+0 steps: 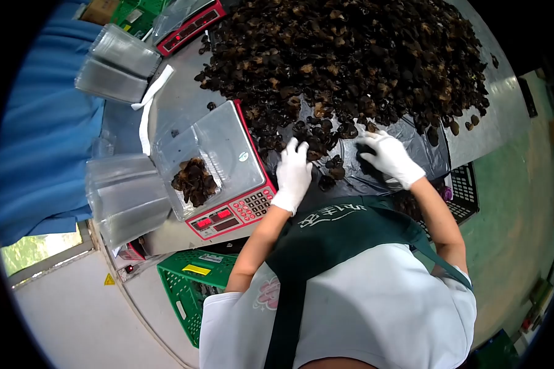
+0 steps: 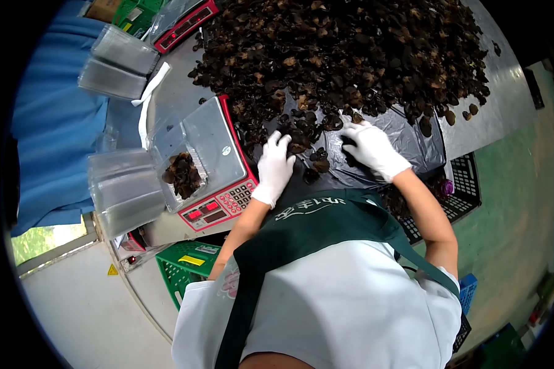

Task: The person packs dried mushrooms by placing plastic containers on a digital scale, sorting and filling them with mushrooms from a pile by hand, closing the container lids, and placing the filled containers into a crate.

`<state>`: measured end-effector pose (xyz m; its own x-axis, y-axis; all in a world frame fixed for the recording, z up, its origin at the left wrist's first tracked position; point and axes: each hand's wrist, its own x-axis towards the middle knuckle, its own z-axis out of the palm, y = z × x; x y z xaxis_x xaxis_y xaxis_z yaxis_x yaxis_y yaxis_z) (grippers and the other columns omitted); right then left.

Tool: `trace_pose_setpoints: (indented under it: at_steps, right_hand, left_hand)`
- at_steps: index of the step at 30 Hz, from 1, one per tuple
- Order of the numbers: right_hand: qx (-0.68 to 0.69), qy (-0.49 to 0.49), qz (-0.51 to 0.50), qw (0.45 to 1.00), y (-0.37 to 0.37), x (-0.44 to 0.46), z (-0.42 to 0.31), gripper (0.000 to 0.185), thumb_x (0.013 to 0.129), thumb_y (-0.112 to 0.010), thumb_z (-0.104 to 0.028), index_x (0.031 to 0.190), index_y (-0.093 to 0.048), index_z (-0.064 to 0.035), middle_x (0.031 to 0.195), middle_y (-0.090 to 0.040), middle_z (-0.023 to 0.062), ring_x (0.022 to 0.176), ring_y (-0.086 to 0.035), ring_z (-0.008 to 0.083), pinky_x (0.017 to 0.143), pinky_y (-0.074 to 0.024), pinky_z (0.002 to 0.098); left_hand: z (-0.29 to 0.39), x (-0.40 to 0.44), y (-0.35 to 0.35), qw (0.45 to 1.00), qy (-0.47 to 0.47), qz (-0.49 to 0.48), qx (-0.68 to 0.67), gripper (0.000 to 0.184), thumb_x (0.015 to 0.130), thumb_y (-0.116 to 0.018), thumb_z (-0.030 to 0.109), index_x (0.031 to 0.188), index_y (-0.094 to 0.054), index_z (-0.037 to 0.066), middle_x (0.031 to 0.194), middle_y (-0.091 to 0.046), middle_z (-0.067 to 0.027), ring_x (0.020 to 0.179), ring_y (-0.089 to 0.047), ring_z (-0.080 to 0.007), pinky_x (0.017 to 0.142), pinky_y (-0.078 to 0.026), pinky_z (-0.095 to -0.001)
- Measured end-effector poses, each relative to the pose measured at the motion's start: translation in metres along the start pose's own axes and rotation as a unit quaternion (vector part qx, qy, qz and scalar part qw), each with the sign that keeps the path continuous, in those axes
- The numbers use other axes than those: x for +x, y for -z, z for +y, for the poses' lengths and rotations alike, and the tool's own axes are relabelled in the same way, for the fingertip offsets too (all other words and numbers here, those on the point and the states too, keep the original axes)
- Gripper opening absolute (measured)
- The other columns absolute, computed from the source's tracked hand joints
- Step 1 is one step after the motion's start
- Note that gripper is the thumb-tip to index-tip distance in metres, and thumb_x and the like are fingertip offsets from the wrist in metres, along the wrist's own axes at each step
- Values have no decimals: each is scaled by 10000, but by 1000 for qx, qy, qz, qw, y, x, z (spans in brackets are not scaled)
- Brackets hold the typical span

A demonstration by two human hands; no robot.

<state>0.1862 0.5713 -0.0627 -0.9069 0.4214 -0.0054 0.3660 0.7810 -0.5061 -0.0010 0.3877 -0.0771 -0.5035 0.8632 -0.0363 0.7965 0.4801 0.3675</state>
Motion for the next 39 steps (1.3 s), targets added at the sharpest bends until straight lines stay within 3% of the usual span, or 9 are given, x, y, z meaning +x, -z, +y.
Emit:
trace_pose_setpoints:
  at_steps: [6,13,18,23,28,31,34,36,39]
  right_hand:
    - [-58,-19,-5,998,-40,50,-38,751,686,-791,-378,1325,-509,-103,1448,-363,192,1314,-373,360,1047,-358,469]
    - [-35,136,-110,984,-56,5,-48,524,735,-750,-301,1175,-620,-47,1416,-423,152,1310,-380,343,1058,-343,460]
    - [61,79,-72,992,-42,6,-43,369,778,-723,-314,1072,-673,-96,1395,-479,63,1228,-469,303,982,-442,418]
    - [87,67,87,990,-61,64,-49,295,811,-684,-220,1076,-646,-97,979,-686,77,910,-616,287,767,-523,369]
    - [-106,147,74,981,-101,107,-73,97,710,-585,-127,751,-625,-48,741,-602,106,767,-592,278,589,-507,359]
    - [-124,157,57,978,-104,105,-73,99,732,-576,-125,769,-639,-58,760,-620,106,779,-607,282,626,-519,369]
    - [65,62,11,996,-56,83,-69,180,780,-604,-199,914,-692,-118,910,-681,80,900,-644,270,750,-533,389]
    - [128,30,21,991,-22,55,-44,187,799,-633,-271,898,-709,-133,873,-698,83,801,-669,272,732,-536,368]
    - [78,-60,-115,988,48,-7,-2,130,757,-703,-195,769,-688,-66,701,-676,73,620,-648,231,635,-533,332]
  left_hand:
    - [-11,-42,-7,990,-40,-8,-133,225,815,-628,70,1039,-628,97,1161,-576,-76,1079,-574,-270,871,-500,-362]
    - [-10,-42,0,981,-45,17,-188,253,772,-690,103,1019,-635,85,1096,-620,-86,1045,-601,-262,886,-491,-332]
    - [-7,-44,10,987,-34,-18,-156,254,764,-704,130,988,-592,87,1036,-618,-64,1006,-602,-264,832,-501,-356]
    - [-7,-47,8,992,3,-44,-118,246,798,-673,174,1004,-557,104,1000,-600,-67,980,-595,-290,772,-495,-384]
    - [-3,-49,9,991,9,-33,-129,323,811,-668,194,1098,-550,107,1095,-589,-77,1046,-582,-287,823,-496,-386]
    - [-3,-51,12,990,16,-44,-132,443,821,-663,212,1229,-520,111,1223,-555,-88,1127,-556,-282,892,-487,-382]
    - [-5,-51,11,990,5,-15,-139,467,823,-661,200,1257,-514,109,1240,-554,-93,1157,-541,-281,919,-479,-375]
    - [-9,-54,6,989,-11,-12,-147,562,800,-697,204,1308,-478,103,1312,-501,-110,1201,-509,-296,940,-473,-376]
    - [-4,-51,11,991,18,-6,-135,702,763,-748,229,1367,-412,106,1401,-403,-129,1230,-479,-321,934,-479,-387]
